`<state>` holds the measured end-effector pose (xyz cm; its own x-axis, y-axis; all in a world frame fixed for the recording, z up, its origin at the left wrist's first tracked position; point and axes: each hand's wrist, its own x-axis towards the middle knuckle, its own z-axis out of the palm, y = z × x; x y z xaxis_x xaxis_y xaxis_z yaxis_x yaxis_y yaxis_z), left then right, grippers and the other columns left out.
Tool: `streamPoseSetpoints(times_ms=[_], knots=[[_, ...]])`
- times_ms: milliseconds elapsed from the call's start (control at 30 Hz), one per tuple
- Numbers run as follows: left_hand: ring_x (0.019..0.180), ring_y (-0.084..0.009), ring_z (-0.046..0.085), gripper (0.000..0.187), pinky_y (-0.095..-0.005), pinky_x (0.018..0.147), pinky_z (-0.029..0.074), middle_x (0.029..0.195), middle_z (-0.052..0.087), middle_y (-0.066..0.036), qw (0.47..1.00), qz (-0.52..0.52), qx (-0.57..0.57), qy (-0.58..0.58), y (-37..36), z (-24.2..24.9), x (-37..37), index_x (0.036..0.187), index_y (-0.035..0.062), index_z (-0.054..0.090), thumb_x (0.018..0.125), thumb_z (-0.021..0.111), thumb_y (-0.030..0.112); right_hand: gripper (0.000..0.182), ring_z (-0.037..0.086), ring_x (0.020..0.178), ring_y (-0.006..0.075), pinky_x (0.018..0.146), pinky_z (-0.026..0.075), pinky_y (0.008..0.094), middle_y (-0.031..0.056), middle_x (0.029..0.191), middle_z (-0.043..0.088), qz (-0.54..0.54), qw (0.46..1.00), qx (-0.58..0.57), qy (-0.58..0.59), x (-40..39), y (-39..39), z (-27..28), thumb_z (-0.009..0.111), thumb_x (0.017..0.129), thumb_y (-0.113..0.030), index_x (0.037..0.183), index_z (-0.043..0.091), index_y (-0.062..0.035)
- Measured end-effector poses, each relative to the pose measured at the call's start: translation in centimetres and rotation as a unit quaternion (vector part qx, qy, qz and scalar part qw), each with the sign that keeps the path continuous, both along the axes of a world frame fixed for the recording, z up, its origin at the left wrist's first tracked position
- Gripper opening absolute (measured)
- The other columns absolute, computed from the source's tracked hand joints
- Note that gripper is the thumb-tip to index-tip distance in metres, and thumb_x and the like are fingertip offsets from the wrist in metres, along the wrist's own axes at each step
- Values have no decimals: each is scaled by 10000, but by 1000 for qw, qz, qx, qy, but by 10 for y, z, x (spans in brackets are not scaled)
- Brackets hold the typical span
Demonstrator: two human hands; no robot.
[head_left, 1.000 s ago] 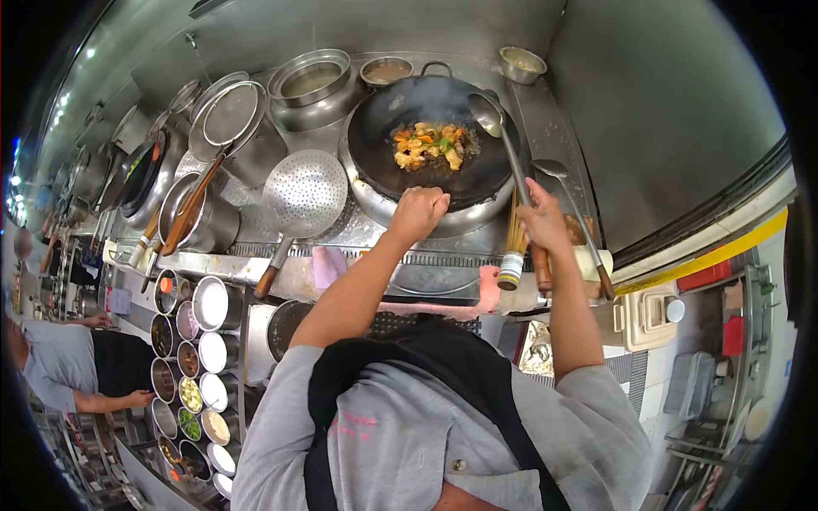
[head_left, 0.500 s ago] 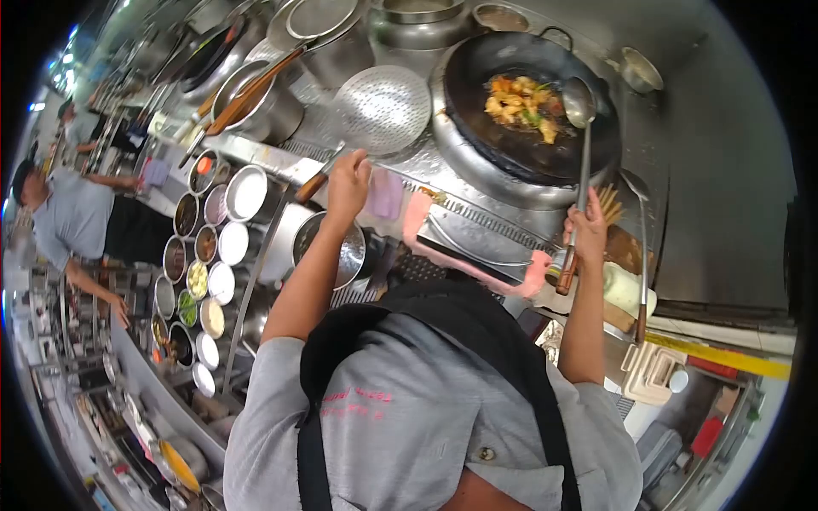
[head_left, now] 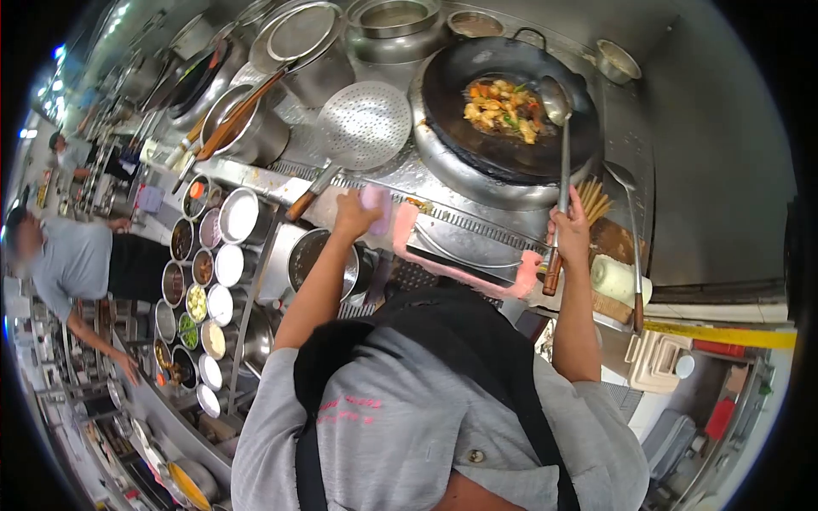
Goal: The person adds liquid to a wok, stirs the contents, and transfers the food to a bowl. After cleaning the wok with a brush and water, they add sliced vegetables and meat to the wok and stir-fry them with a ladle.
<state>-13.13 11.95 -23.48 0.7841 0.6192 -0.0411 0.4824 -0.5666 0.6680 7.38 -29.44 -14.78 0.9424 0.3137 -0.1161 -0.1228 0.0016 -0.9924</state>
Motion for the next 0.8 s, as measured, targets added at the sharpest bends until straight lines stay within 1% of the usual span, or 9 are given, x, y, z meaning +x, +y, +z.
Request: streamPoseSetpoints(times_ms=[67, 167, 267, 300, 400, 500, 600, 700, 800], knots=[[864, -336, 658, 658, -397, 746, 553, 1052, 634, -233, 985, -25, -150, -80, 8, -4, -1, 1154, -87, 546, 648, 799, 249, 711, 515, 574, 85, 426, 448, 244, 26, 867, 555, -4, 1000, 7, 13, -2, -3, 1, 540, 888, 11, 1542, 280, -87], [868, -216, 646, 597, -370, 736, 557, 1034, 629, -117, 954, 97, -245, -146, -34, 80, 3, 1214, -40, 516, 711, 750, 182, 693, 509, 572, 78, 437, 444, 245, 17, 860, 567, -2, 1000, -8, 10, -6, -6, 1, 548, 897, -9, 1536, 304, -119], [876, -234, 653, 598, -353, 724, 562, 1022, 632, -139, 855, 11, -482, -194, -38, 99, 14, 1262, -55, 453, 780, 731, 165, 691, 511, 573, 81, 445, 450, 250, 25, 861, 567, -2, 1000, 2, 15, -10, -5, 5, 551, 903, -5, 1538, 299, -108], [892, -259, 661, 542, -366, 746, 571, 1010, 635, -150, 810, 31, -557, -182, -45, 108, 19, 1267, -52, 450, 828, 702, 141, 693, 512, 573, 82, 446, 450, 251, 25, 862, 567, -7, 1000, -1, 18, -10, -4, 6, 551, 903, -6, 1540, 297, -105], [916, -302, 668, 488, -402, 759, 582, 1040, 638, -166, 721, -2, -668, -183, -79, 118, 39, 1250, -14, 508, 845, 679, 198, 697, 512, 572, 86, 449, 453, 255, 26, 862, 566, -9, 1000, -1, 18, -11, -2, 8, 553, 904, -7, 1544, 291, -98], [921, -319, 669, 452, -433, 779, 583, 1045, 640, -172, 691, -35, -715, -100, -92, 92, 75, 1232, 7, 519, 869, 654, 240, 693, 507, 565, 86, 456, 456, 257, 22, 843, 560, -10, 1000, 5, 11, -12, -3, 5, 560, 905, -14, 1542, 301, -103], [921, -329, 668, 465, -466, 760, 581, 1072, 636, -170, 655, -10, -748, -110, -116, 92, 112, 1243, 16, 482, 907, 626, 303, 693, 508, 565, 86, 459, 456, 256, 18, 824, 555, -11, 1000, -6, 20, -13, -5, 7, 568, 905, -18, 1541, 310, -116], [894, -320, 665, 356, -494, 693, 572, 973, 645, -128, 651, -9, -757, -57, -136, 108, 148, 1133, 96, 512, 941, 605, 381, 689, 508, 551, 84, 459, 441, 251, 11, 788, 553, -16, 1000, 3, 21, -16, -5, 6, 576, 896, -14, 1532, 332, -118], [904, -333, 662, 317, -486, 646, 566, 932, 634, -118, 696, 40, -713, -74, -158, 120, 174, 1063, 139, 530, 926, 639, 403, 670, 534, 541, 89, 454, 447, 258, 33, 835, 600, -18, 997, -64, -40, -24, -12, 10, 587, 878, -13, 1508, 378, -103]])
